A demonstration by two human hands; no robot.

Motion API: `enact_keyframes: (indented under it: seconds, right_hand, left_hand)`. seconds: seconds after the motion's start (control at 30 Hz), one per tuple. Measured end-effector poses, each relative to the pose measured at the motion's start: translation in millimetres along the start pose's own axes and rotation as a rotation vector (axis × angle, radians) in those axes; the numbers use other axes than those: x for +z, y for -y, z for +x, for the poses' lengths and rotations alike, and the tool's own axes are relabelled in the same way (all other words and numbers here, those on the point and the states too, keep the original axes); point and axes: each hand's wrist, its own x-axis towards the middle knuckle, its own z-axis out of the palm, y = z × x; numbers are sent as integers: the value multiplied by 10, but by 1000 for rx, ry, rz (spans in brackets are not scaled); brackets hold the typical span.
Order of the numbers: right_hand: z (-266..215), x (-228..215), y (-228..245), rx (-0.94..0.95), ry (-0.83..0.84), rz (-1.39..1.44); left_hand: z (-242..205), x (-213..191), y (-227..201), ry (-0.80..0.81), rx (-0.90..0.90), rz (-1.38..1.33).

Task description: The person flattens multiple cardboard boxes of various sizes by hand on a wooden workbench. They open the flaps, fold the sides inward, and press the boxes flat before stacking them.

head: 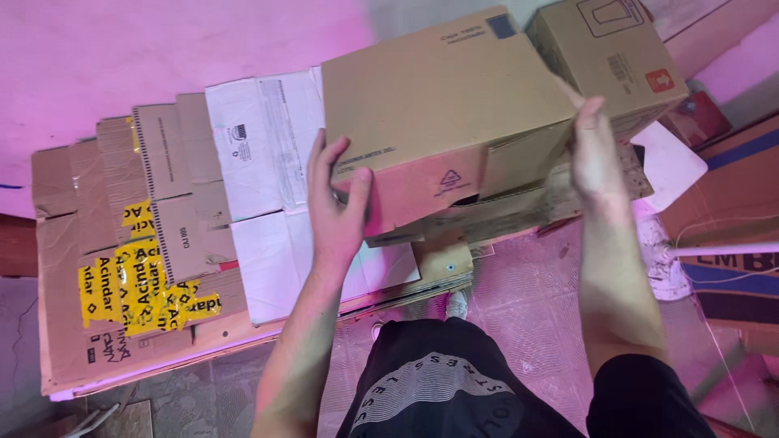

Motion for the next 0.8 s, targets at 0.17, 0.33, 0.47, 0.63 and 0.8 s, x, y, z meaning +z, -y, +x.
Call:
enact_keyframes:
  seconds: [0.17,0.33,0.47,0.63,0.8]
  right_hand:
    - [15,1126,-101,-148,31,25]
    - [-235,2093,-200,-323,66,-278]
    - [-590,2485,-87,-466,31,-648]
    - [-779,2647,-476,-588,186,-847]
    - [-668,2684,-894,-621,89,-859]
  left_hand:
    - [62,-640,324,-215,220,378]
    - [156,-1021,536,-68,62,964]
    - [303,-1108,937,-120,254,1074]
    - [393,-932,893,-98,608,1121]
    - [451,-534,690,342,387,1210]
